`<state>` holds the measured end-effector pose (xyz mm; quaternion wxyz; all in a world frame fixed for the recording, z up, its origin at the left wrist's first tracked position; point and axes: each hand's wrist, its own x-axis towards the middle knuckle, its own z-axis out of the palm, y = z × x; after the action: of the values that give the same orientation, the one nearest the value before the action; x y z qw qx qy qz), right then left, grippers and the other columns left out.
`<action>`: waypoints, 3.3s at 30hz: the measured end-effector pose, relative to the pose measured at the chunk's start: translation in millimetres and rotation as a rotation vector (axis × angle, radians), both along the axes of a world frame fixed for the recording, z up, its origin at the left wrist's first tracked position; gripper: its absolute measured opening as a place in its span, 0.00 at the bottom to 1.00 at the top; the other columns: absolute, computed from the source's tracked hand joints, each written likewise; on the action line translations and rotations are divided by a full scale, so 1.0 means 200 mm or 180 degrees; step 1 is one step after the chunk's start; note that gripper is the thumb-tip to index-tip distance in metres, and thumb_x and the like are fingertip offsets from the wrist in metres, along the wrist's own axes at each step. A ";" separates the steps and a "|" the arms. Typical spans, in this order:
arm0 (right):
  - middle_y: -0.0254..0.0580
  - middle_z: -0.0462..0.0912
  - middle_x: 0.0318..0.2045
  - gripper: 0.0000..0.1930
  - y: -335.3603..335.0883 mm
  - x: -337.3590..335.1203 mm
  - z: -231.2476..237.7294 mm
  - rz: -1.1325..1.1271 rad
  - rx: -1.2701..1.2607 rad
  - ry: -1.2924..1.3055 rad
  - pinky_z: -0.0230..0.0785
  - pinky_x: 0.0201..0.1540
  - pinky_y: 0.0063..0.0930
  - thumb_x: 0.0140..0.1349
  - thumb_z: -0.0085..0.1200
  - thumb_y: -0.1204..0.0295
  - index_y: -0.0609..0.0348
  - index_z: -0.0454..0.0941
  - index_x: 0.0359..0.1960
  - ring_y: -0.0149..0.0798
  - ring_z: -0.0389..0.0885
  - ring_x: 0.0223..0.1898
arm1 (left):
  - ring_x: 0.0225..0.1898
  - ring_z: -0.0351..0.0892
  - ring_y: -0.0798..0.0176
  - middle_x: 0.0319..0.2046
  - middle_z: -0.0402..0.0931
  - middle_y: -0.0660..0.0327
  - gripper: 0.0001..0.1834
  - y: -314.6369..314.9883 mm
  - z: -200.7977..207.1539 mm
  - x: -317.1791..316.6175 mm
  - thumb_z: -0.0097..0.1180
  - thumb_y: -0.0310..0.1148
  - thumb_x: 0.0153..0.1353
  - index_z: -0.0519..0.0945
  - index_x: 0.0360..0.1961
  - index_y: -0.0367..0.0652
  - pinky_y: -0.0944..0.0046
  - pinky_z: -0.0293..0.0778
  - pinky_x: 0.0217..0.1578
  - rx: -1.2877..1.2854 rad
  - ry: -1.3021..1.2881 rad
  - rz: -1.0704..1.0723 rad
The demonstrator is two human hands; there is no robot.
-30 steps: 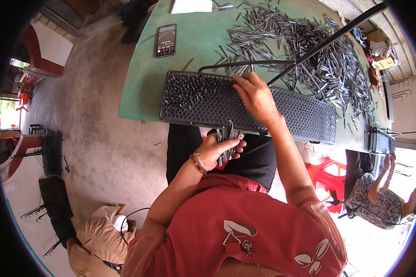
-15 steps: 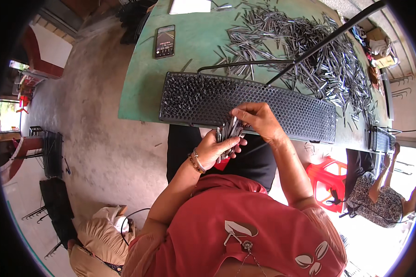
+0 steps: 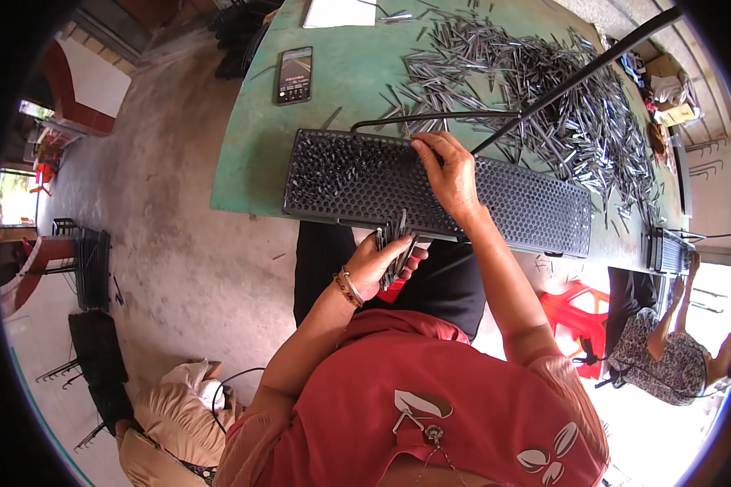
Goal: Inserting small metal pins into a perforated grid template at a workbench.
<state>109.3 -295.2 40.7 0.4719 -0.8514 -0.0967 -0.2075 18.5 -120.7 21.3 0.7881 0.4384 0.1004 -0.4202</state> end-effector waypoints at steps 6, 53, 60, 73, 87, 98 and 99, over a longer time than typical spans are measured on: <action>0.46 0.81 0.35 0.08 0.01 -0.01 -0.02 0.0111 -0.0212 -0.0018 0.73 0.37 0.29 0.58 0.56 0.75 0.63 0.80 0.39 0.44 0.81 0.35 | 0.26 0.79 0.70 0.32 0.81 0.55 0.13 0.01 -0.01 -0.01 0.55 0.38 0.63 0.75 0.43 0.41 0.72 0.76 0.25 -0.0021 -0.0071 0.0148; 0.33 0.79 0.20 0.14 -0.06 -0.26 0.08 0.0621 0.1269 0.2477 0.64 0.20 0.16 0.58 0.62 0.67 0.69 0.82 0.36 0.21 0.73 0.19 | 0.26 0.77 0.73 0.30 0.81 0.62 0.09 -0.03 0.04 -0.02 0.57 0.35 0.61 0.79 0.38 0.41 0.74 0.71 0.19 0.0526 -0.0615 0.0692; 0.35 0.81 0.22 0.13 -0.01 -0.29 0.10 0.0493 0.1244 0.2232 0.65 0.21 0.16 0.58 0.62 0.68 0.68 0.82 0.37 0.22 0.73 0.18 | 0.26 0.79 0.68 0.32 0.80 0.58 0.11 -0.04 0.05 -0.02 0.54 0.35 0.62 0.76 0.40 0.38 0.71 0.73 0.18 0.0323 -0.0348 0.1146; 0.41 0.83 0.28 0.08 0.03 -0.06 0.04 -0.0035 0.0173 0.0183 0.70 0.30 0.21 0.56 0.61 0.74 0.62 0.82 0.37 0.28 0.77 0.25 | 0.29 0.80 0.66 0.33 0.81 0.56 0.10 -0.03 0.03 -0.07 0.57 0.33 0.60 0.77 0.39 0.38 0.69 0.75 0.24 0.0273 0.0052 0.0677; 0.38 0.77 0.34 0.08 0.04 -0.02 -0.02 0.0179 -0.1059 -0.0572 0.72 0.32 0.35 0.54 0.60 0.70 0.56 0.82 0.36 0.45 0.78 0.29 | 0.24 0.79 0.67 0.32 0.82 0.55 0.11 -0.04 0.01 -0.06 0.55 0.34 0.62 0.76 0.41 0.40 0.70 0.74 0.22 0.0356 0.0051 0.0778; 0.43 0.80 0.35 0.12 0.04 -0.11 0.07 0.0249 -0.0309 0.0350 0.72 0.32 0.27 0.57 0.61 0.69 0.62 0.82 0.40 0.38 0.81 0.30 | 0.21 0.76 0.71 0.29 0.81 0.58 0.10 -0.02 0.01 -0.08 0.53 0.34 0.63 0.75 0.42 0.41 0.71 0.72 0.19 0.0235 -0.0256 0.0910; 0.43 0.80 0.35 0.12 0.03 -0.13 0.07 0.0270 -0.0308 0.0350 0.72 0.32 0.27 0.57 0.61 0.69 0.62 0.82 0.40 0.38 0.81 0.30 | 0.21 0.76 0.71 0.29 0.81 0.58 0.10 -0.01 0.02 -0.07 0.53 0.34 0.63 0.75 0.42 0.41 0.71 0.72 0.19 0.0238 -0.0254 0.0931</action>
<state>83.3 -288.6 55.1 0.4432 -0.8785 -0.1166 -0.1353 3.9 -123.5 25.4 0.8274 0.4645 0.1474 -0.2791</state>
